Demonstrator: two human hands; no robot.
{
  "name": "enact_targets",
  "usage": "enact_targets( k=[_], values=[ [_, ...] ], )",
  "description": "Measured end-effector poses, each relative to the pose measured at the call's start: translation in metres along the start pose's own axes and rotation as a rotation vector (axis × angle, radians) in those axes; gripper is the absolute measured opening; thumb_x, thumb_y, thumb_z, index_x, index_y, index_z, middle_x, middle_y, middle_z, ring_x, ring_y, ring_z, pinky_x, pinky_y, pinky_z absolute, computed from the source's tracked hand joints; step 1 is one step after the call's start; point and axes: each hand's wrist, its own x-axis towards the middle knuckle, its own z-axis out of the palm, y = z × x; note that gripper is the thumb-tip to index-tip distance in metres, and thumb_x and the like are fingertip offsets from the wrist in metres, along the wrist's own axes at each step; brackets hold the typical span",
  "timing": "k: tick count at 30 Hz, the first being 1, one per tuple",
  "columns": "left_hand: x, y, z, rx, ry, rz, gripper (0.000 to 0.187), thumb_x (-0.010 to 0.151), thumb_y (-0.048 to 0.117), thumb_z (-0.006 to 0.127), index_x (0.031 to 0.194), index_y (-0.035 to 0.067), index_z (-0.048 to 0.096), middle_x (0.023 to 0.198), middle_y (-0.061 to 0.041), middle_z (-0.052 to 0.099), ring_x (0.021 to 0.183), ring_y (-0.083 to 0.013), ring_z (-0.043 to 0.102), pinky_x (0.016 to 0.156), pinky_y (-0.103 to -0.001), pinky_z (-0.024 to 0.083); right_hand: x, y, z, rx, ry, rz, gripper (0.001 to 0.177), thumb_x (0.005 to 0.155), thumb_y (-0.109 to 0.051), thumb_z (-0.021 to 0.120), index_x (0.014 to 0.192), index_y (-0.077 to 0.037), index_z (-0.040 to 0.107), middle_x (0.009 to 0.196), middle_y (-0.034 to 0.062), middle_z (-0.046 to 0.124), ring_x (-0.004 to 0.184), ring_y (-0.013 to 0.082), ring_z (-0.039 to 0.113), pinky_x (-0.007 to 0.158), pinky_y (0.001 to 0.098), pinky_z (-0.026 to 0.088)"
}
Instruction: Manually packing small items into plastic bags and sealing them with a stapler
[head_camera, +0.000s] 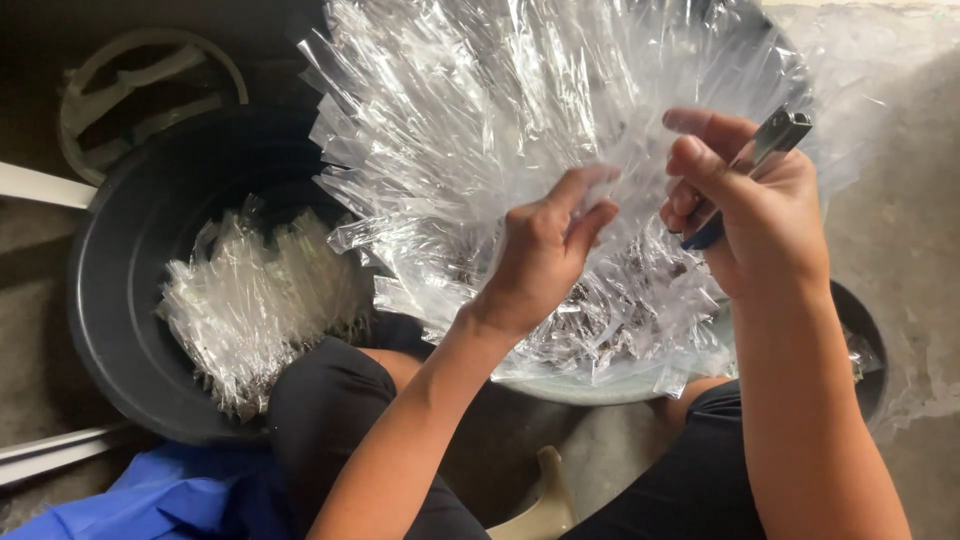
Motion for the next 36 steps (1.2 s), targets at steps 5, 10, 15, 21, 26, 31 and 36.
enact_targets(
  k=[5, 10, 15, 21, 26, 31, 36],
  values=[
    [-0.004, 0.003, -0.011, -0.379, -0.089, -0.231, 0.028, 0.103, 0.025, 0.057, 0.130, 0.018, 0.054, 0.105, -0.008, 0.072, 0.087, -0.0149, 0.074, 0.065, -0.023, 0.067, 0.008, 0.009, -0.013, 0.142, 0.047, 0.056, 0.016, 0.092, -0.014, 0.079, 0.098, -0.010, 0.065, 0.085, 0.0040, 0.065, 0.061, 0.0103, 0.058, 0.053, 0.0257, 0.046],
    [0.000, 0.005, -0.021, -0.513, -0.023, -0.301, 0.025, 0.109, 0.029, 0.045, 0.119, 0.013, 0.061, 0.105, -0.009, 0.072, 0.100, -0.0197, 0.073, 0.082, -0.030, 0.061, 0.007, 0.012, -0.015, 0.116, -0.238, -0.071, 0.009, 0.097, -0.013, 0.075, 0.097, -0.012, 0.066, 0.090, 0.0041, 0.069, 0.060, 0.0127, 0.065, 0.051, 0.0216, 0.056],
    [0.000, 0.012, -0.030, -0.540, -0.126, -0.270, 0.032, 0.110, 0.031, 0.042, 0.125, 0.010, 0.061, 0.124, -0.008, 0.068, 0.121, -0.0237, 0.066, 0.110, -0.037, 0.053, 0.000, 0.007, -0.003, -0.065, -0.353, 0.025, 0.055, 0.087, -0.016, 0.076, 0.138, 0.001, 0.062, 0.074, -0.0013, 0.060, 0.061, 0.0081, 0.062, 0.058, 0.0198, 0.055],
    [0.004, 0.031, -0.049, -0.340, -0.291, -0.391, 0.041, 0.107, 0.033, 0.040, 0.132, 0.011, 0.062, 0.082, 0.006, 0.055, 0.071, -0.0069, 0.047, 0.070, -0.027, 0.044, 0.001, 0.011, -0.005, -0.267, -0.295, 0.023, 0.015, 0.085, -0.016, 0.078, 0.086, -0.002, 0.072, 0.131, 0.0124, 0.073, 0.057, 0.0040, 0.058, 0.054, 0.0158, 0.051],
    [0.003, 0.027, -0.046, -0.298, -0.360, -0.422, 0.043, 0.106, 0.020, 0.040, 0.145, 0.008, 0.051, 0.109, -0.009, 0.047, 0.100, -0.0195, 0.041, 0.086, -0.035, 0.035, -0.001, 0.016, 0.001, -0.278, -0.324, 0.007, 0.028, 0.087, -0.010, 0.077, 0.112, 0.002, 0.071, 0.099, 0.0081, 0.071, 0.058, 0.0077, 0.056, 0.056, 0.0197, 0.048],
    [0.000, 0.022, -0.040, -0.368, -0.387, -0.401, 0.058, 0.102, 0.008, 0.040, 0.157, 0.000, 0.023, 0.163, -0.027, 0.030, 0.153, -0.0373, 0.030, 0.121, -0.042, 0.029, -0.003, 0.024, 0.002, -0.258, -0.360, -0.030, 0.012, 0.088, -0.008, 0.078, 0.097, -0.001, 0.074, 0.097, 0.0085, 0.072, 0.060, 0.0107, 0.059, 0.055, 0.0219, 0.050],
    [-0.030, 0.003, 0.001, -0.482, -0.240, -0.139, 0.050, 0.106, 0.019, 0.057, 0.147, 0.022, 0.029, 0.135, -0.019, 0.061, 0.125, -0.0381, 0.065, 0.108, -0.053, 0.061, -0.007, 0.017, 0.007, -0.251, -0.389, -0.250, 0.004, 0.098, -0.006, 0.071, 0.096, -0.008, 0.067, 0.099, 0.0041, 0.065, 0.093, 0.0129, 0.063, 0.086, 0.0261, 0.055]
  ],
)
